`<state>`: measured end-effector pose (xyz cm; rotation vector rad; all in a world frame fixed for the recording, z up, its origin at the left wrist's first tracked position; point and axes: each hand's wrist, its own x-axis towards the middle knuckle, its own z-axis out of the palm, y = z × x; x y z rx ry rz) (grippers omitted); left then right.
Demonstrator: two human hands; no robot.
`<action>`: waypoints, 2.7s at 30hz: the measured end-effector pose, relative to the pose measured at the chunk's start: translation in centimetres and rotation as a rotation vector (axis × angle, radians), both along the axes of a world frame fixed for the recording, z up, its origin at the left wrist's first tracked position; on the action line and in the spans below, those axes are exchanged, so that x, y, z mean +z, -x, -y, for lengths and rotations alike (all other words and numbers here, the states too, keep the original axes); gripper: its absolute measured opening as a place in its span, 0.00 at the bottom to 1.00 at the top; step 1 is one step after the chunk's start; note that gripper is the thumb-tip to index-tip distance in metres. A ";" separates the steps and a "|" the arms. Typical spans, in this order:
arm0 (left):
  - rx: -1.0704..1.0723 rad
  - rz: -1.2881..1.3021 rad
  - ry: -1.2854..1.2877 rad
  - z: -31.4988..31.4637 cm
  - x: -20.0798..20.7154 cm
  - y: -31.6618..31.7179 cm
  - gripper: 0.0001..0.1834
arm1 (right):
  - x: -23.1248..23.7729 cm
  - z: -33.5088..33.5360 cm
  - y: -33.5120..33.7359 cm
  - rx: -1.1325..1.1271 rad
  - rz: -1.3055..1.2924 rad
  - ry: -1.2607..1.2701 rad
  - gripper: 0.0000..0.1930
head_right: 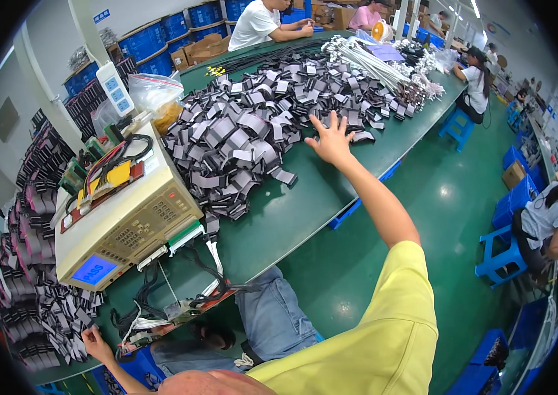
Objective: Repeatedly plugging cable harnesses into a digital testing machine to verify they pass.
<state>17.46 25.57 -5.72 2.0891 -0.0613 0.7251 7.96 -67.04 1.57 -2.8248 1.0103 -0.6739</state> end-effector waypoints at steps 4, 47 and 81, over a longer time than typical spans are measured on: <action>0.020 -0.022 -0.028 0.3 -0.5 -0.9 0.13 | -2.8 7.2 -0.6 -0.073 -0.112 0.202 0.33; 0.046 0.028 -0.100 0.9 -0.1 -0.1 0.10 | 0.2 -15.6 -3.9 0.737 0.338 0.280 0.51; 0.088 0.017 -0.112 2.9 1.5 1.3 0.11 | 5.1 -12.1 -12.2 0.929 0.271 0.193 0.36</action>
